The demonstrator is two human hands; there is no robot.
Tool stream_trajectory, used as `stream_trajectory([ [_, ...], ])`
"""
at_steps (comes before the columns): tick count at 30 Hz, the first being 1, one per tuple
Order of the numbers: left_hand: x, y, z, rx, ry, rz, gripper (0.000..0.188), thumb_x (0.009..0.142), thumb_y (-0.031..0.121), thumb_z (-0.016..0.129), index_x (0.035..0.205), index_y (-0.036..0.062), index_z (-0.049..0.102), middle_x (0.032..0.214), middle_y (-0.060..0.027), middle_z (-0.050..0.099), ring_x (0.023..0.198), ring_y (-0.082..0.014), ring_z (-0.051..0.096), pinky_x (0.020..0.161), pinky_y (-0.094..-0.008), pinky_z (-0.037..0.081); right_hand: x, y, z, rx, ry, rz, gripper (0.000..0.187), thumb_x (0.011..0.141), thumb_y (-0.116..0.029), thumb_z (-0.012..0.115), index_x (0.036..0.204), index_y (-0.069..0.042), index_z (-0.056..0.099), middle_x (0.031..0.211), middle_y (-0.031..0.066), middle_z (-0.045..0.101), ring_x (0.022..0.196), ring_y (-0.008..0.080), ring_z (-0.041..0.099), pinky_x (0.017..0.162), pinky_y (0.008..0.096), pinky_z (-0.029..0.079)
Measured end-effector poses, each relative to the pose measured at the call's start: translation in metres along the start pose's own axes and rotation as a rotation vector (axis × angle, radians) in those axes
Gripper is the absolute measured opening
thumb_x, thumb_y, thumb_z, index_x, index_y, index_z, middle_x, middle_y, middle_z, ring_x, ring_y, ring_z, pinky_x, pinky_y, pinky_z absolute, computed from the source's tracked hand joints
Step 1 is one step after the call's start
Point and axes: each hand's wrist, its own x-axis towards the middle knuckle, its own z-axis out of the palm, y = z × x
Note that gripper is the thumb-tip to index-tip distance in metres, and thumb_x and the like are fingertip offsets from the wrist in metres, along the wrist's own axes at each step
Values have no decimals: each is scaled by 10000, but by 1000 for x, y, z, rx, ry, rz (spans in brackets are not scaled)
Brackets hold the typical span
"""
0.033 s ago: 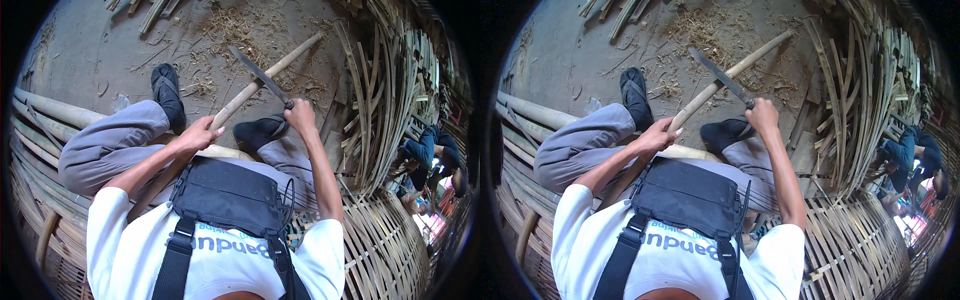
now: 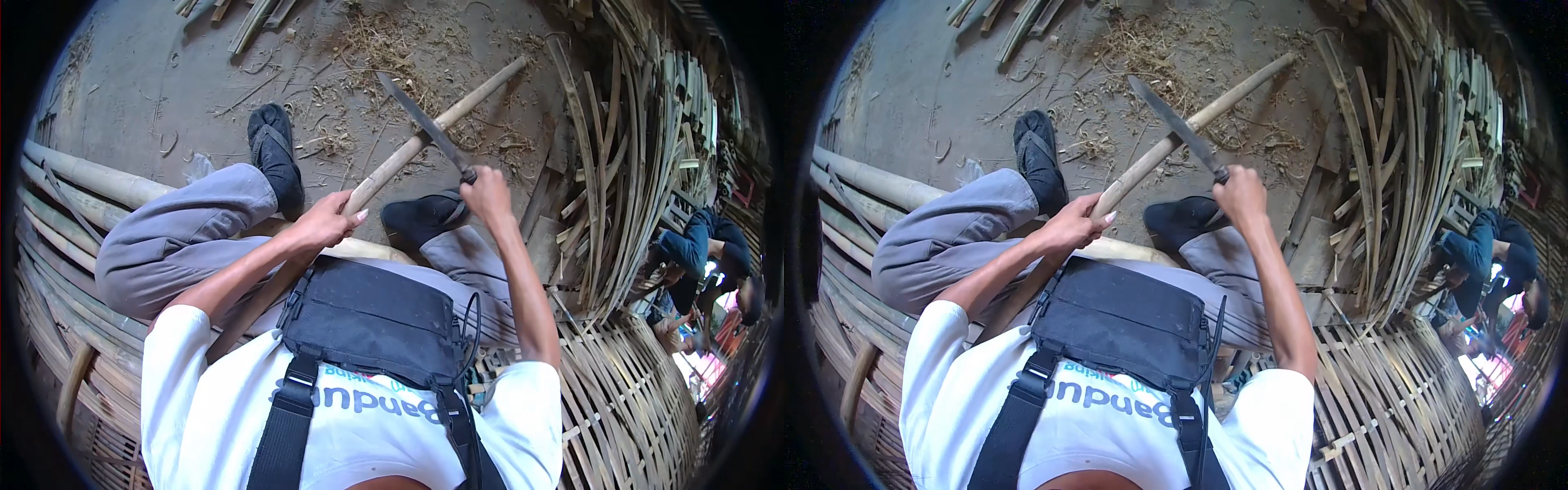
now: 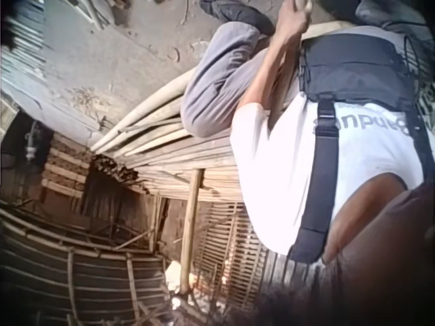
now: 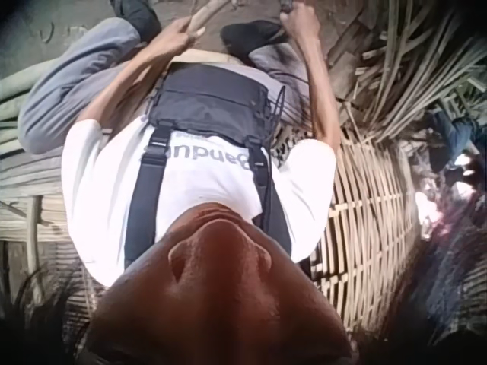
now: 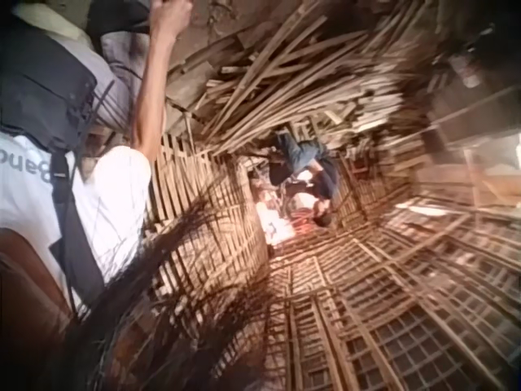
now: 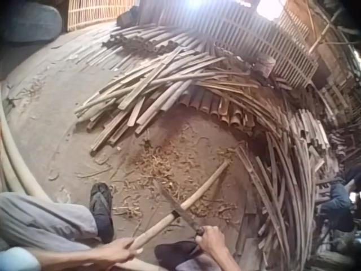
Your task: The person scrapes and trims a bamboo strip using a knife, turning and shifting the bamboo to shave its surface and edges.
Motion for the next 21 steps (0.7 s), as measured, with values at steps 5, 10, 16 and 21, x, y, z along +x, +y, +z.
stream_trajectory([
  [5, -6, 10, 7, 189, 35, -22, 235, 946, 248, 576, 1018, 36, 503, 641, -8, 468, 539, -97, 437, 475, -300, 361, 23, 40, 14, -6, 45, 63, 255, 705, -161, 618, 879, 11, 691, 829, 276, 659, 817, 415, 665, 757, 494, 531],
  [10, -7, -7, 2, 402, 141, 94, 253, 950, 242, 559, 1028, 16, 477, 676, -73, 520, 603, -189, 524, 556, -366, 416, 17, 5, -17, -133, -13, -2, 268, 702, -191, 638, 895, -15, 698, 831, 249, 670, 819, 400, 672, 763, 476, 547],
  [16, -15, 14, 12, 499, 171, 106, 318, 936, 286, 553, 995, -12, 462, 835, -282, 598, 858, -487, 574, 717, -537, 416, 27, 37, -7, -13, 8, 120, 270, 692, -167, 613, 907, -30, 704, 844, 265, 661, 832, 419, 656, 792, 490, 529],
  [21, -4, -2, 5, 363, 180, 54, 355, 995, 363, 463, 876, 28, 455, 609, -69, 502, 528, -196, 507, 498, -374, 398, -8, 12, 8, 18, -49, -80, 218, 686, -113, 573, 844, -19, 691, 770, 277, 638, 790, 446, 637, 748, 513, 508],
])
